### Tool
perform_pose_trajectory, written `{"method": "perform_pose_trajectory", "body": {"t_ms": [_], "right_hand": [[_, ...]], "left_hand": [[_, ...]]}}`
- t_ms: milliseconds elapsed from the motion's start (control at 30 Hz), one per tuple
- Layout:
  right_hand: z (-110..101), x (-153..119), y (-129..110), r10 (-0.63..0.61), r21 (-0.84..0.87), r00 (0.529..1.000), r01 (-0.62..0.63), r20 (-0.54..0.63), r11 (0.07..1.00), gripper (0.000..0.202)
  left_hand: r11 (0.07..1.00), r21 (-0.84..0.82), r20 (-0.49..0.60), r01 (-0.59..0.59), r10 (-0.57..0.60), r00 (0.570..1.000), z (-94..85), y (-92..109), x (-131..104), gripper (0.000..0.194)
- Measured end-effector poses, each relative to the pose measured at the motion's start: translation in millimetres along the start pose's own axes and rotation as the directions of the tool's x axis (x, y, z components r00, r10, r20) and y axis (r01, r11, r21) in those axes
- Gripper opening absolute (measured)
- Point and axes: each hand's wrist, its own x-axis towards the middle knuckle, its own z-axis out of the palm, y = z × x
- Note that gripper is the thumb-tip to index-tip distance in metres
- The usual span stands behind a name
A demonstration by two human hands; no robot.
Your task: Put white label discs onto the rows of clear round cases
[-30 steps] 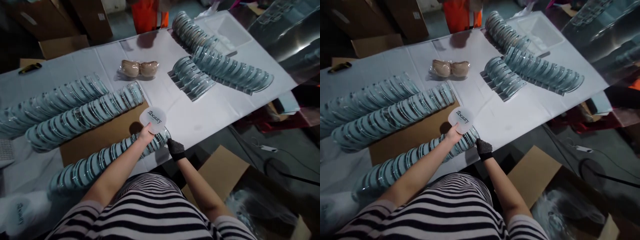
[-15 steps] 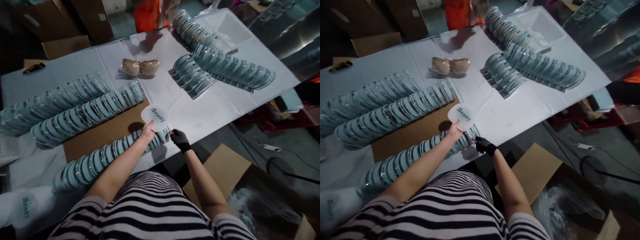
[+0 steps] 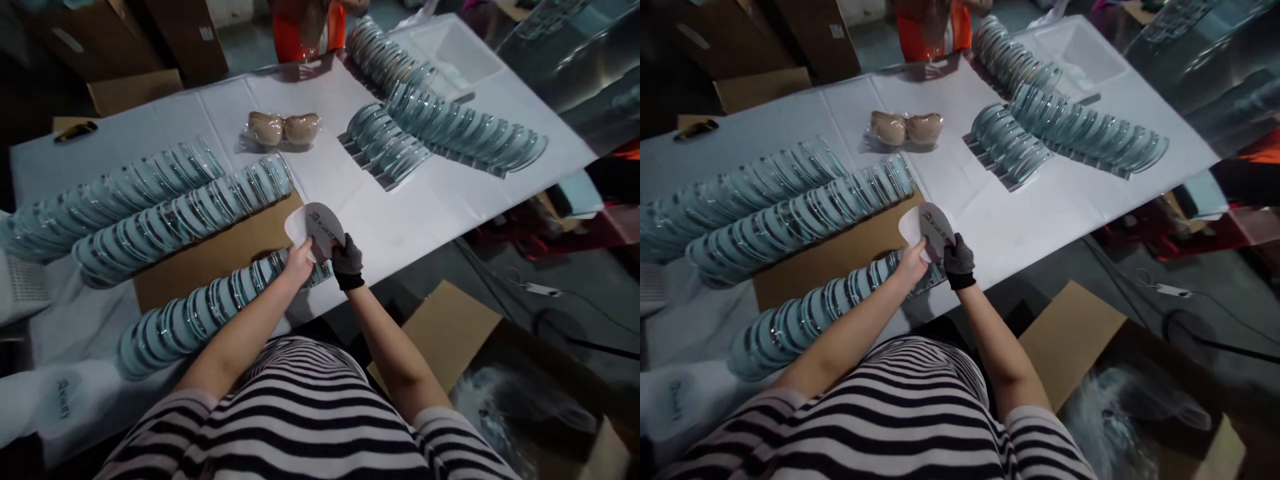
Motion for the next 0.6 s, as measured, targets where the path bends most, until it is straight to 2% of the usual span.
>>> {"method": "perform_pose_trajectory", "body": {"t_ms": [33, 100, 200, 267, 333, 400, 500, 600], "right_hand": [[-5, -11, 11, 0.042, -0.013, 0.998, -0.042, -0.036, 0.999, 0.046], [-15, -40, 36, 0.004, -0.079, 0.999, -0.008, -0.053, 0.997, 0.042], [-18, -84, 63, -0.123, -0.180, 0.978, 0.153, 0.167, 0.972, 0.036], [-8, -95, 60, -0.125, -0.224, 0.938, 0.204, 0.322, 0.953, 0.033], [8, -86, 43, -0.058, -0.282, 0.906, 0.191, 0.420, 0.940, 0.034], [21, -67, 23, 0.015, -0.333, 0.891, 0.155, 0.454, 0.930, 0.036], [31, -45, 7, 0.062, -0.372, 0.905, 0.110, 0.421, 0.922, 0.040], [37, -41, 9, 0.081, -0.369, 0.910, 0.082, 0.406, 0.926, 0.040]], "left_hand": [[1.000, -0.015, -0.018, -0.013, 0.013, 1.000, -0.8, 5, 3, 0.031], [0.997, -0.048, -0.062, -0.053, 0.050, 0.997, -3.1, 17, 10, 0.036], [0.994, -0.094, -0.061, -0.049, 0.043, 0.997, -9.3, 31, 20, 0.044], [0.994, -0.107, -0.032, -0.036, 0.033, 0.999, -14.0, 34, 22, 0.046], [0.993, -0.111, -0.014, -0.035, 0.034, 0.999, -17.2, 33, 22, 0.047], [0.993, -0.112, -0.027, -0.044, 0.041, 0.999, -18.5, 31, 21, 0.048], [0.993, -0.109, -0.049, -0.039, 0.034, 0.998, -18.6, 30, 20, 0.050], [0.993, -0.108, -0.040, -0.043, 0.038, 0.998, -19.7, 29, 22, 0.049]]}}
